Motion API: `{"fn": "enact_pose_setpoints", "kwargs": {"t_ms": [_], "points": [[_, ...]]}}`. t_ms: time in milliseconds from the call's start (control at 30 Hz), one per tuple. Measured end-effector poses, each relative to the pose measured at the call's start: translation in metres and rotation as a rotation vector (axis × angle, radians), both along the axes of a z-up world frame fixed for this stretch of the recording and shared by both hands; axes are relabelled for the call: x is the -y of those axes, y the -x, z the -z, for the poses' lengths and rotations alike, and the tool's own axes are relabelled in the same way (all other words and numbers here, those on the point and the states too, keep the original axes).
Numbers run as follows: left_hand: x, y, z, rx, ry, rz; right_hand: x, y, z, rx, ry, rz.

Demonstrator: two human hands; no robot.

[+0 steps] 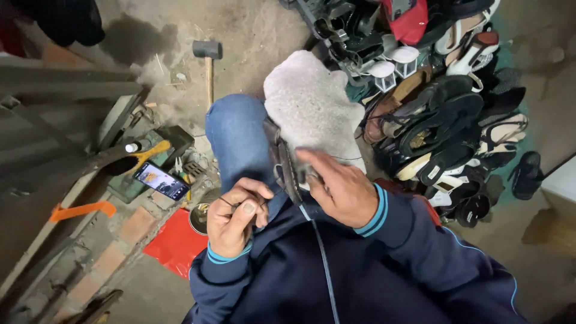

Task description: Hand-stitching the sole of a brown sandal using a needle and thread.

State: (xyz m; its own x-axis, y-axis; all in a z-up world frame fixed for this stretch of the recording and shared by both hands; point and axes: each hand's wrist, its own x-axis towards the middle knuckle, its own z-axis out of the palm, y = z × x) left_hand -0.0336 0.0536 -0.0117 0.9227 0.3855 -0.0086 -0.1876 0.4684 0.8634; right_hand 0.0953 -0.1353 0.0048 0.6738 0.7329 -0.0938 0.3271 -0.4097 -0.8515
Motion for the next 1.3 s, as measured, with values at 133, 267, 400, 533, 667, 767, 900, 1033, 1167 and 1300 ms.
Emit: {"fn": "enact_pose_setpoints", "kwargs": {"t_ms": [133, 267, 400, 533, 667, 767, 900, 1033, 1167, 1300], "points": [[-0.004, -0.001, -0.009, 0.058, -0.003, 0.007, 0.008, 0.007, 0.013, 0.091, 0.186, -0.082], [-0.004, -0.008, -0.019, 0.072, -0.041, 0.006, 0.02, -0.001, 0.003, 0.005, 0.2, 0.023], [-0.009, -0.002, -0.019, -0.001, -0.18, 0.066, 0.07, -0.017, -0.024, -0.612, -0.331, 0.4], [-0.007, 0.0, -0.012, -0.037, -0.233, 0.112, 0.084, -0.032, -0.055, -0.459, -0.649, 0.302], [-0.005, -0.002, -0.022, -0.013, -0.213, 0.179, 0.039, -0.026, -0.06, -0.634, -0.773, 0.245], [-0.004, 0.004, -0.023, 0.003, -0.177, 0.187, 0.008, -0.018, -0.059, -0.918, -0.803, 0.166], [-0.002, 0.014, -0.013, 0.077, -0.038, 0.091, -0.005, -0.021, -0.038, -0.257, -0.005, -0.005], [0.003, 0.017, -0.003, 0.045, 0.043, 0.037, -0.006, -0.038, -0.031, -0.098, 0.461, -0.267], [0.011, 0.012, -0.002, 0.01, 0.027, 0.04, 0.029, -0.054, -0.004, -0.187, 0.458, -0.294], [0.015, 0.002, -0.016, -0.077, -0.051, 0.03, 0.051, -0.047, 0.002, -0.259, 0.349, -0.191]]}}
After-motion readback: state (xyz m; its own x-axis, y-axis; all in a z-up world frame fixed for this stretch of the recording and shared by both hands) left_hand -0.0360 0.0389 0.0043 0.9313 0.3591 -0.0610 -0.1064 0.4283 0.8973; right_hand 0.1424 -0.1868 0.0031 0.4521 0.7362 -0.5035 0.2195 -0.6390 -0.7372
